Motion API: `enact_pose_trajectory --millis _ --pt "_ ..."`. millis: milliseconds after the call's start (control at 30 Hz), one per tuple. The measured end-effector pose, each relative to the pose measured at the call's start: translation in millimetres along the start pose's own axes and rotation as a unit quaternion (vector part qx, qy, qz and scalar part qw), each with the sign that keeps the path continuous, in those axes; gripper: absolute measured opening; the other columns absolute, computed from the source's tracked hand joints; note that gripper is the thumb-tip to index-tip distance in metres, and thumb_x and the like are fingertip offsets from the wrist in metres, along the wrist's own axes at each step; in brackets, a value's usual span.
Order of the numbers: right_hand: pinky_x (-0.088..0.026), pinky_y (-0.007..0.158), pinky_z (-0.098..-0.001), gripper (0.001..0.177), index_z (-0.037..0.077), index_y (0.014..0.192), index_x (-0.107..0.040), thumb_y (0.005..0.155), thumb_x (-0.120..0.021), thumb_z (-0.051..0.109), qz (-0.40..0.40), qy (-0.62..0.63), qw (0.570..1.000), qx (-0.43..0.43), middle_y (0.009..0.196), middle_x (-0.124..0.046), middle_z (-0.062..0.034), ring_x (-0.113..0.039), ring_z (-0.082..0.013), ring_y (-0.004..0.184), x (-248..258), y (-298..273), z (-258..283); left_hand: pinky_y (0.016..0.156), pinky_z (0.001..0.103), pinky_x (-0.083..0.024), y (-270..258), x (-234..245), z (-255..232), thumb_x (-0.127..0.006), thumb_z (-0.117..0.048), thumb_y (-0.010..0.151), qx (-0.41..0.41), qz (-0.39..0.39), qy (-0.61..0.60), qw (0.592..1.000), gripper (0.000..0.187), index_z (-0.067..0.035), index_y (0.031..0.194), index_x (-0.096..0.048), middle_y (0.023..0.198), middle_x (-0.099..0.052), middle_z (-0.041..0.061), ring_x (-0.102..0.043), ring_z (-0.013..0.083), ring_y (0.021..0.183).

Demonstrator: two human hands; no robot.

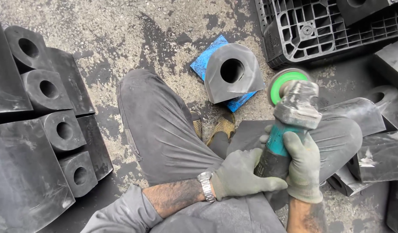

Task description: Grinding the edges of industrial plastic or rubber components using a handheld angle grinder.

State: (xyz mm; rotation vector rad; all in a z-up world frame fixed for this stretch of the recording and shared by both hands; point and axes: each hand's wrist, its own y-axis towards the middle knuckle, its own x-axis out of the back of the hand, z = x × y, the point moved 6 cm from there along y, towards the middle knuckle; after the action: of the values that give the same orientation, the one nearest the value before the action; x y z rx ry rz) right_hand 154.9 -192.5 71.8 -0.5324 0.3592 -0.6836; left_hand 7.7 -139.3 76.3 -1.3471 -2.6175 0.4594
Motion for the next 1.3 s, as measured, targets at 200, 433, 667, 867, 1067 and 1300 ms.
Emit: enact_pose_trajectory --millis 200,433,667,867,1067,1300 --pt "-0.063 0.073 -0.0374 0.042 -0.001 0.129 -0.058 0.091 -0.064 0.016 0.004 -0.064 0.994 -0.09 0.099 -0.071 -0.0167 -0.072 -0.0226 0.082 0.8 -4.5 -16.8 0.076 0.041 -0.056 6.5 -21.2 72.6 -0.055 -0.068 0.095 0.011 0.092 0.054 0.994 0.062 -0.008 0.1 -0.07 0.085 -0.072 0.014 -0.073 0.0312 0.083" --pt "-0.06 0.069 -0.0354 0.036 -0.002 0.122 -0.063 0.09 -0.065 0.017 -0.012 -0.128 0.973 -0.19 0.091 -0.075 -0.0153 -0.072 -0.0209 0.077 -1.2 1.2 -33.3 0.072 0.036 -0.06 5.8 -18.6 82.1 -0.049 -0.065 0.098 0.11 0.231 -0.01 0.967 0.066 -0.008 0.076 -0.071 0.071 -0.073 0.004 -0.075 0.022 0.073" --pt "-0.06 0.07 -0.0337 0.039 0.0 0.122 -0.065 0.088 -0.066 0.02 0.02 -0.176 0.956 -0.236 0.087 -0.076 -0.014 -0.072 -0.0186 0.075 -1.3 5.7 -43.2 0.064 0.038 -0.057 3.8 -12.6 77.8 -0.045 -0.061 0.108 -0.074 0.203 0.076 0.973 0.062 -0.011 0.081 -0.071 0.068 -0.065 0.004 -0.07 0.0247 0.067" --pt "-0.058 0.069 -0.0352 0.04 0.0 0.125 -0.065 0.09 -0.065 0.018 0.0 -0.137 0.961 -0.238 0.088 -0.074 -0.0145 -0.07 -0.0197 0.075 -1.0 8.9 -37.7 0.06 0.038 -0.054 11.9 -15.1 73.3 -0.04 -0.055 0.108 -0.119 0.215 0.085 0.966 0.052 -0.018 0.1 -0.076 0.07 -0.066 0.001 -0.069 0.0226 0.064" --pt "-0.06 0.072 -0.0349 0.04 -0.002 0.124 -0.063 0.09 -0.061 0.02 -0.041 -0.079 0.973 -0.215 0.099 -0.074 -0.0127 -0.072 -0.0187 0.08 1.8 9.1 -30.0 0.061 0.038 -0.055 18.5 -15.5 72.2 -0.043 -0.054 0.107 -0.11 0.204 0.075 0.97 0.049 -0.017 0.09 -0.071 0.068 -0.066 0.002 -0.069 0.0227 0.064" --pt "-0.06 0.072 -0.0353 0.041 -0.002 0.125 -0.066 0.089 -0.066 0.016 0.015 -0.151 0.953 -0.262 0.093 -0.075 -0.0178 -0.071 -0.0202 0.078 0.7 8.7 -45.2 0.055 0.041 -0.052 -0.6 -17.5 78.1 -0.044 -0.045 0.11 -0.23 0.17 0.178 0.942 0.034 -0.029 0.118 -0.073 0.077 -0.064 0.008 -0.066 0.0281 0.065"
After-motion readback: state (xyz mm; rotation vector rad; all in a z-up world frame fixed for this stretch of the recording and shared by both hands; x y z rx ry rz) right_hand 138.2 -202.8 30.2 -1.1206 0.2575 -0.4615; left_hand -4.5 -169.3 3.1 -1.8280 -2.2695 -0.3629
